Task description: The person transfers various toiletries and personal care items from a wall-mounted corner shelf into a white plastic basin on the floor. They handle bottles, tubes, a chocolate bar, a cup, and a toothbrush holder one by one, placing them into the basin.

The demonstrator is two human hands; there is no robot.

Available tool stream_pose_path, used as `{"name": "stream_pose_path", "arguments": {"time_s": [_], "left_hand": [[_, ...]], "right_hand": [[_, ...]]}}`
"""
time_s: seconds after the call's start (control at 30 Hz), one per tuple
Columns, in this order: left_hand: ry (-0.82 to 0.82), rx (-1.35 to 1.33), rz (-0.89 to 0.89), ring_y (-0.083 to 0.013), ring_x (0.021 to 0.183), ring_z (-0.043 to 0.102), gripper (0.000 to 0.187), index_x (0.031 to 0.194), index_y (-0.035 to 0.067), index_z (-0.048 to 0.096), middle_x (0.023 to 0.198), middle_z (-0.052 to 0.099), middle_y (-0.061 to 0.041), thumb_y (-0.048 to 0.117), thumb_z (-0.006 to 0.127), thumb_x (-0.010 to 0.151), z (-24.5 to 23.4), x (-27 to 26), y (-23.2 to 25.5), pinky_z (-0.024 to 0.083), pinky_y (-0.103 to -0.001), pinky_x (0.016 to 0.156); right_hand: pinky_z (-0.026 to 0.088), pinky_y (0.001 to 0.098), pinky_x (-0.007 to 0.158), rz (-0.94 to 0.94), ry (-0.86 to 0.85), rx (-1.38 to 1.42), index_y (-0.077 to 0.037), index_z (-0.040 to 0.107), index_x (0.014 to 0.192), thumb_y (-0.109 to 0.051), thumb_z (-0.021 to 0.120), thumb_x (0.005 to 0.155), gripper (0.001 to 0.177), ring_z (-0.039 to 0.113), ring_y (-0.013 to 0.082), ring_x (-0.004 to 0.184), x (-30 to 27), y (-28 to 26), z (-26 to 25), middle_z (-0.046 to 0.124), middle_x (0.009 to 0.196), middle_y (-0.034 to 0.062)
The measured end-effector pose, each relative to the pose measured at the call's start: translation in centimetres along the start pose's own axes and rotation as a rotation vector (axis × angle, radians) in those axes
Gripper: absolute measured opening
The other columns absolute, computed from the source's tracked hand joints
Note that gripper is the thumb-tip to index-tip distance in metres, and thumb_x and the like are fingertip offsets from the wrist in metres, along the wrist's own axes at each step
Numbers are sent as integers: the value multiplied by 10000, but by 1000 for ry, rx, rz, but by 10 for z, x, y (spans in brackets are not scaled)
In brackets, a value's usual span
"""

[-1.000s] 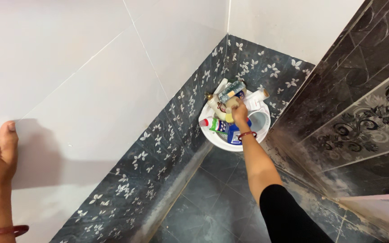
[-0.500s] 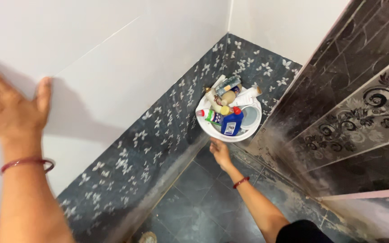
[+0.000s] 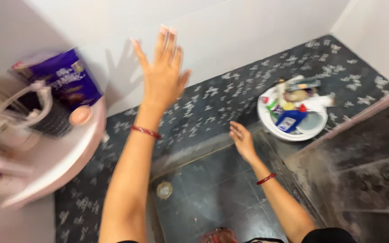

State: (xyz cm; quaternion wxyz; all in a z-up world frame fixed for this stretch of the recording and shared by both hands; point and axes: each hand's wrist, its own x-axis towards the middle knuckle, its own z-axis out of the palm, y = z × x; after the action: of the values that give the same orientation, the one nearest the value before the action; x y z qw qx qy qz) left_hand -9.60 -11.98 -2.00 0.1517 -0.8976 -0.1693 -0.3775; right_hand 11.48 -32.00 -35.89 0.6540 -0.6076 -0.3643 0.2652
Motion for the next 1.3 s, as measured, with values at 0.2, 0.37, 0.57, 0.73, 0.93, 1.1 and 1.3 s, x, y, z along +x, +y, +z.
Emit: {"name": "stream_pose_path", "arguments": {"time_s": [0.2, 0.37, 0.57, 0.73, 0.93, 1.1, 1.3], "left_hand": [[192, 173, -134, -280, 1624, 159, 512, 1444, 35, 588, 1684, 336, -117, 299, 724, 1026, -58, -142, 14, 7, -765, 1228], [216, 372, -454, -367, 1603, 31, 657, 1542, -51, 411, 1707, 234, -221, 325, 670, 1069, -85, -254, -38, -27, -769, 1204], [-66, 331, -791, -415, 1593, 33, 921, 1606, -128, 178, 1701, 95, -305, 492, 567, 1048, -93, -343, -60, -64, -768, 1157], [-201, 282, -842, -391, 1583, 85, 1004, 1580, -107, 201, 1687, 154, -274, 614, 541, 970, -88, -359, -54, -42, -716, 1189], [-147, 232, -791, -399, 1564, 137, 1063, 1561, -106, 250, 1669, 181, -275, 652, 597, 901, -92, -358, -55, 69, -629, 1234], [-150, 207, -795, -402, 1549, 143, 1072, 1550, -95, 264, 1654, 190, -271, 646, 632, 868, -92, -358, -55, 114, -609, 1229], [54, 156, -764, -413, 1525, 289, 981, 1557, -94, 288, 1619, 332, -292, 557, 672, 931, -93, -355, -56, 161, -575, 1260]], "right_hand": [[507, 328, 1061, -53, -210, 68, 16, 525, 1423, -9, 612, 973, 458, 561, 229, 1359, 5, -55, 82, 577, 1444, 122], [506, 321, 1085, -170, -416, 86, 30, 538, 1416, -4, 633, 979, 449, 620, 233, 1303, 7, -86, 161, 625, 1400, 144], [544, 337, 1048, -243, -513, 37, 11, 565, 1390, -44, 660, 972, 432, 635, 227, 1275, 2, -144, 249, 660, 1355, 139], [558, 372, 1014, -441, -432, -154, -28, 585, 1400, -140, 704, 985, 446, 648, 257, 1270, 20, -193, 313, 668, 1354, 159], [539, 447, 939, -755, -319, -414, -56, 647, 1359, -150, 777, 904, 483, 651, 382, 1162, 47, -206, 370, 679, 1289, 192], [547, 428, 897, -718, -283, -485, -50, 744, 1070, -159, 806, 849, 254, 701, 348, 1052, 40, -209, 389, 738, 1139, 153], [568, 385, 905, -544, -572, -384, -81, 748, 1012, -191, 808, 838, 214, 738, 262, 1061, -4, -229, 381, 751, 1121, 111]]}}
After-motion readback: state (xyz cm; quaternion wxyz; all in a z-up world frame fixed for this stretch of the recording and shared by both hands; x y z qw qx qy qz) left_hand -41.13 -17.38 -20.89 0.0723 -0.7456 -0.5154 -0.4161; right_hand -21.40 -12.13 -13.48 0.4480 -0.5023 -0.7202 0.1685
